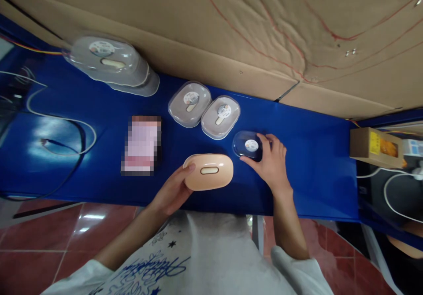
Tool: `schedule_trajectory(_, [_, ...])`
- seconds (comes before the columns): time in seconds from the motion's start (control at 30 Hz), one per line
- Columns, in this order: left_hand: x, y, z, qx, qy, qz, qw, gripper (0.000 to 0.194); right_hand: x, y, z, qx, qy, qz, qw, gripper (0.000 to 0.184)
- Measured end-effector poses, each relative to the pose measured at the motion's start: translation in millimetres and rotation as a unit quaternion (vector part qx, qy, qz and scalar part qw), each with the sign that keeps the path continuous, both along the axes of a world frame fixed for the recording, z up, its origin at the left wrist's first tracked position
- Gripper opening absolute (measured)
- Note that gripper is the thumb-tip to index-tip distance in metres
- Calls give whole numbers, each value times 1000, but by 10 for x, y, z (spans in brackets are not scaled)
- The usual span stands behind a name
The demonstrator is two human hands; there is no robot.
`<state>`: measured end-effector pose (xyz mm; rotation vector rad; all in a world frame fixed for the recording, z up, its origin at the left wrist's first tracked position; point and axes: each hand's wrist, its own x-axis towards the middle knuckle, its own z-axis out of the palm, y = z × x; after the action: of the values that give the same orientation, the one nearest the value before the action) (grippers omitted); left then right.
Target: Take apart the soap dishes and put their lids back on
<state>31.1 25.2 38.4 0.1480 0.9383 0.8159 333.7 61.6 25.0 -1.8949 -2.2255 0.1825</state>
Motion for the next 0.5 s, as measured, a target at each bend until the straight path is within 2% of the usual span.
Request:
schedule_trajectory(0.1, [4, -3, -15, -5, 3, 23, 1000, 55, 82, -4, -89, 48, -21, -59, 997, 98])
schedule_trajectory(0.17, [9, 2, -26, -6, -1, 29, 1000, 54, 151, -6, -102, 48, -20, -67, 996, 100])
schedule_trajectory(0.3, [-2, 27, -28, -9, -18, 25, 999, 51, 288, -44, -60, 6, -32, 4, 999, 94])
schedule_trajectory(0.37, [-13, 42, -17, -15, -18, 28, 999, 50, 315, -83, -40, 13, -30, 28, 999, 92])
schedule_trajectory(0.5, [-10, 41, 7, -17, -13, 28, 999, 51, 141, -214, 17, 48, 69, 30, 996, 91])
